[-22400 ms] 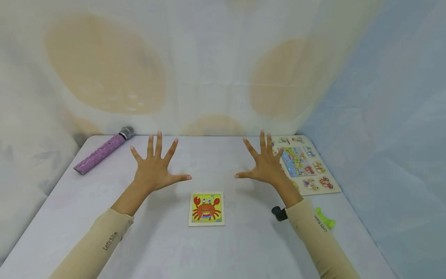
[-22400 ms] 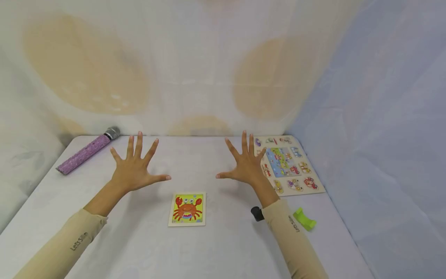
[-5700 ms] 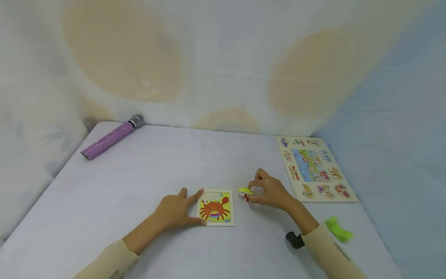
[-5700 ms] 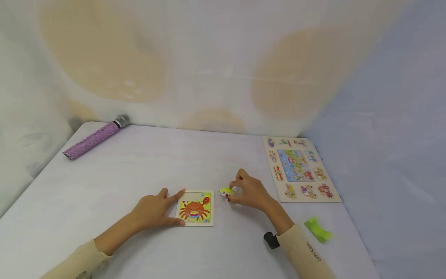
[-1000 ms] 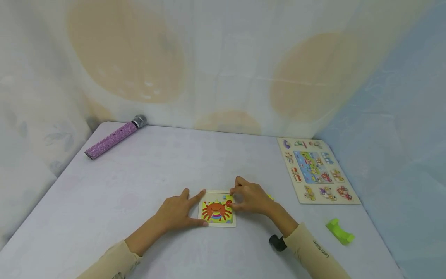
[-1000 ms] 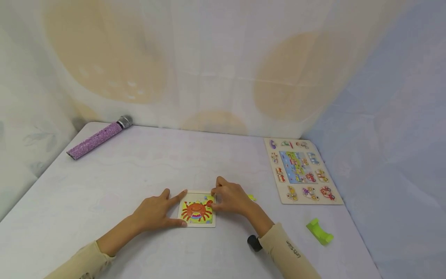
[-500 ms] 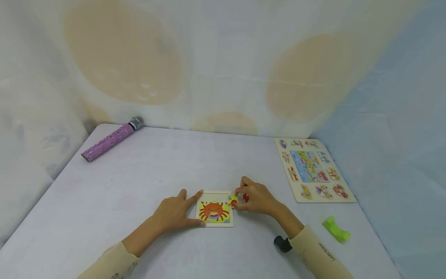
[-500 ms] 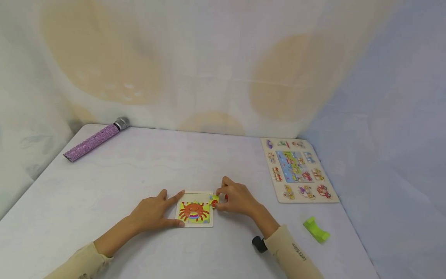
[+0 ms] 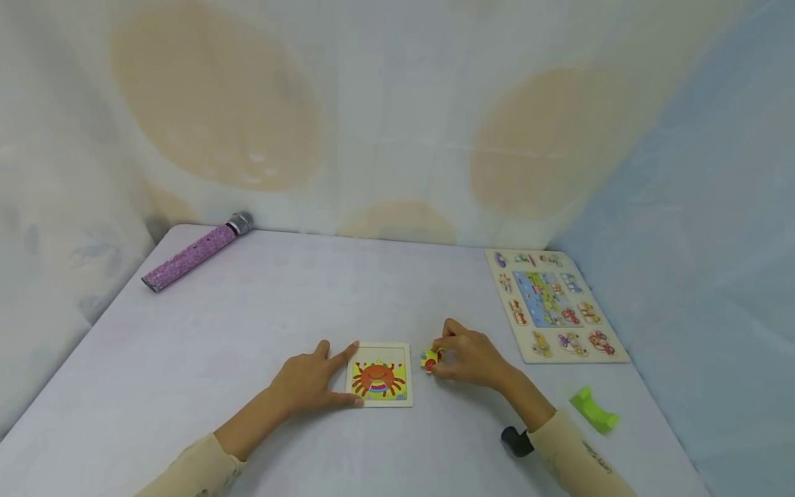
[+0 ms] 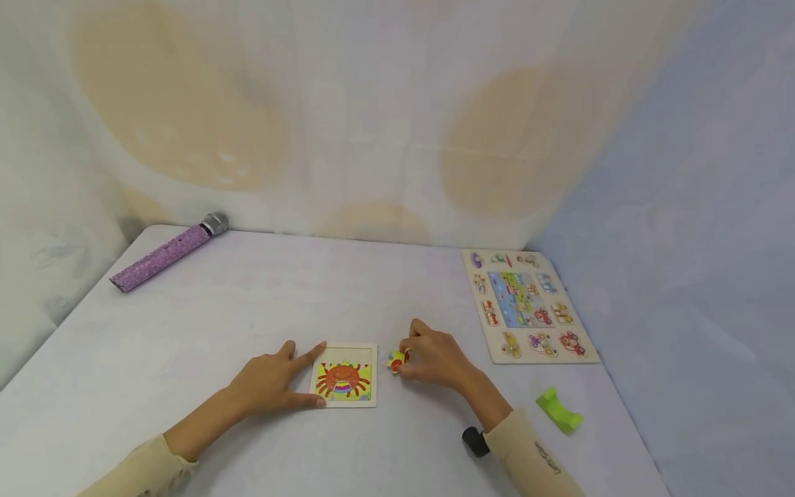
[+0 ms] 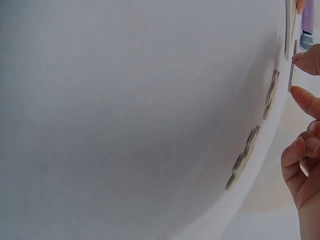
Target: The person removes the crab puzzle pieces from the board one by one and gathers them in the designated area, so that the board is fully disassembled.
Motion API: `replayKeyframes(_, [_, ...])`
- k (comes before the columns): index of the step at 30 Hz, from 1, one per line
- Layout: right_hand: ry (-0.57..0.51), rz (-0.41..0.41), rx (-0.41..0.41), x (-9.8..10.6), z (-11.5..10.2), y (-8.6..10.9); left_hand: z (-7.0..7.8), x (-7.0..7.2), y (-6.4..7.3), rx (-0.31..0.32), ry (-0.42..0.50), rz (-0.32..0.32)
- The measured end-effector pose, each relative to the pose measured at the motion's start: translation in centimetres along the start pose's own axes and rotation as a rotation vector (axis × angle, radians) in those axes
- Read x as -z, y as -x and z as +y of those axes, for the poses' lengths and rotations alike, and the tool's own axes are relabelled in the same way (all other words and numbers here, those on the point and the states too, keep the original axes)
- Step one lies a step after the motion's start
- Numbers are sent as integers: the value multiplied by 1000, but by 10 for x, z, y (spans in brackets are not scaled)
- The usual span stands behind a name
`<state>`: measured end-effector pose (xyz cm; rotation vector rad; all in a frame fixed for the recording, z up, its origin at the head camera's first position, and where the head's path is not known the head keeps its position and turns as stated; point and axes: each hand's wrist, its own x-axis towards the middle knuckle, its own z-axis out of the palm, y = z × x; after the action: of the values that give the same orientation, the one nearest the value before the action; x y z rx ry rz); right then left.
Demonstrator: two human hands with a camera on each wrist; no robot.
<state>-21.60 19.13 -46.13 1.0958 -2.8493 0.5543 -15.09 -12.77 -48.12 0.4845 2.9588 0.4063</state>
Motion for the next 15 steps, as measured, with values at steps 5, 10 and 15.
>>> replayKeyframes(5, [-3,30,-41,7,8,10,3,1,0,1,2,-6])
replayKeyframes(10, [9,93,-39,13,23,23,3,1,-1,3,0,-7])
replayKeyframes(15, [39,101,-84,19,36,37,3,0,-1,11,-20,-7])
